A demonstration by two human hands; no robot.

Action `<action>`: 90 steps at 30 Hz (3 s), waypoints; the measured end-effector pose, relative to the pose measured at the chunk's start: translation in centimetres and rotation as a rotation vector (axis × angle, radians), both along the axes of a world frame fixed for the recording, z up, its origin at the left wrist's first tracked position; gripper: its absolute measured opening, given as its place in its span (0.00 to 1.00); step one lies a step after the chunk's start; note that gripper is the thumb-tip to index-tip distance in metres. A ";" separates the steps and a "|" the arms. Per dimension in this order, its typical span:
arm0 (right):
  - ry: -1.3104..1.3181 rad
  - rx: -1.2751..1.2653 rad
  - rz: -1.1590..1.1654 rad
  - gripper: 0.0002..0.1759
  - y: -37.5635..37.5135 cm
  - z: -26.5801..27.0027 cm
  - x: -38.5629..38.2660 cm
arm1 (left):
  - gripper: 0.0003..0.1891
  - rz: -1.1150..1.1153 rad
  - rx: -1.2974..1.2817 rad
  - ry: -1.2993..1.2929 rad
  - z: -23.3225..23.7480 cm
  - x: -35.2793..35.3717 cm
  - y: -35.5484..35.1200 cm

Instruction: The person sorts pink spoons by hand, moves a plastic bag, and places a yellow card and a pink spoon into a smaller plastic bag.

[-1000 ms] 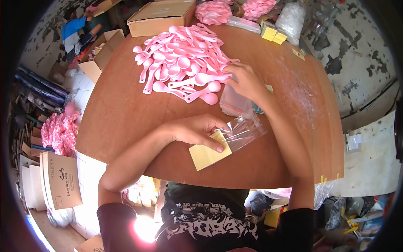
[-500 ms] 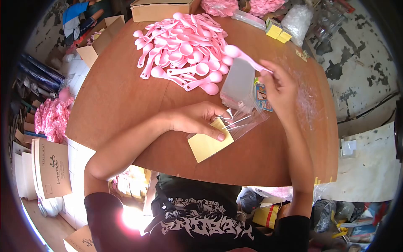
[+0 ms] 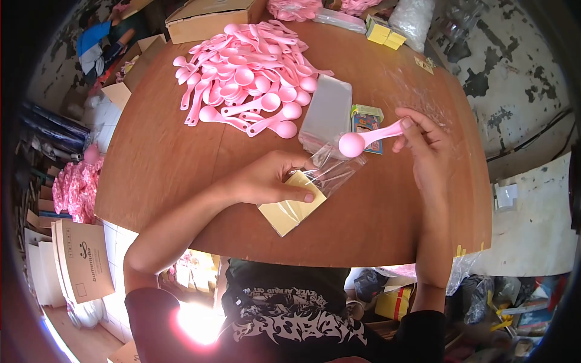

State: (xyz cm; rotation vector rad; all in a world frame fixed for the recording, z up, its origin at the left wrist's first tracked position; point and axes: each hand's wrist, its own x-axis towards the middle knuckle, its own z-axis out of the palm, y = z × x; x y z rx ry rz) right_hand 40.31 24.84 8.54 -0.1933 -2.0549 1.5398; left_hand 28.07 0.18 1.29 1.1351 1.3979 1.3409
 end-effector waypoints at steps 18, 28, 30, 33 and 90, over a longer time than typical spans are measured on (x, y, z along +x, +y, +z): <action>-0.071 0.060 0.159 0.11 -4.3 -2.9 -0.7 | 0.29 0.108 0.139 0.104 0.1 1.5 0.1; -0.089 0.273 0.114 0.08 -5.3 1.8 -0.1 | 0.34 0.276 0.311 0.095 0.7 1.8 -0.2; 0.191 0.539 -0.066 0.07 -4.5 4.2 0.2 | 0.34 0.318 0.269 0.117 0.8 1.7 -0.5; 0.318 0.955 -0.120 0.07 -1.2 7.7 -1.7 | 0.28 0.586 0.558 0.451 0.6 1.2 -0.5; 0.263 -0.185 0.349 0.02 3.1 4.2 0.4 | 0.16 0.370 0.405 -0.074 0.6 2.5 -0.1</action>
